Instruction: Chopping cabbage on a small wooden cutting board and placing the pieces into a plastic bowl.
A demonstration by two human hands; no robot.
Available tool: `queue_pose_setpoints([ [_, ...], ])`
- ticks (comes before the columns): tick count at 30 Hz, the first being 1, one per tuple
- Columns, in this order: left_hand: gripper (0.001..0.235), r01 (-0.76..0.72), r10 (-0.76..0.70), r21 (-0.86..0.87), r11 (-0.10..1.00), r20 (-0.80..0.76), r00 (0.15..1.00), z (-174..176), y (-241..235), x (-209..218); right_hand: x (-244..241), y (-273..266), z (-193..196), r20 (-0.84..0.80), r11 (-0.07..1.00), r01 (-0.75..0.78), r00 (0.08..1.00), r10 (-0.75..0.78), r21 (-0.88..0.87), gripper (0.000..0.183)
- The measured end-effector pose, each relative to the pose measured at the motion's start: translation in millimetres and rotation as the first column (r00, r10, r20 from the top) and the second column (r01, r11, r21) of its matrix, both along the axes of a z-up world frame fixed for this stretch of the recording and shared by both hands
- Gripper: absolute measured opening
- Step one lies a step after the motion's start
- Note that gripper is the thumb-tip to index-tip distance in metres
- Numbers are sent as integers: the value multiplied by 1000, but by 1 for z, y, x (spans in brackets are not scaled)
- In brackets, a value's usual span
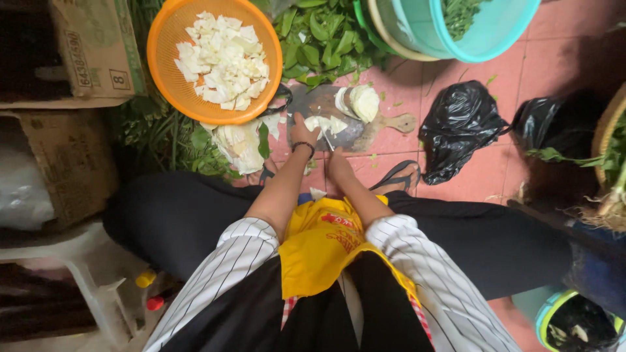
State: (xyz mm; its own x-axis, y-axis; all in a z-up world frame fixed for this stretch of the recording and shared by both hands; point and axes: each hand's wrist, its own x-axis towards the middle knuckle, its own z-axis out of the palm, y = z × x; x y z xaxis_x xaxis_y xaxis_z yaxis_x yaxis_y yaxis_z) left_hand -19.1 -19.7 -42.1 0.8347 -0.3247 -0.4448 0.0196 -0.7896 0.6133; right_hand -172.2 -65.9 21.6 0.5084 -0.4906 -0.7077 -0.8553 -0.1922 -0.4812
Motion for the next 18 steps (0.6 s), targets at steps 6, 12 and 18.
queue_pose_setpoints([
  [6,72,-49,52,-67,996,31,998,-14,1,-4,-22,4,-104,75,997,66,995,-63,-37,47],
  [12,62,-79,100,-184,980,106,989,-26,17,25,-42,-3,-48,-106,991,-118,988,110,-64,40],
  [18,52,188,-215,-305,934,-57,975,-42,27,41,-51,2,-20,-85,983,-165,984,159,-79,39],
])
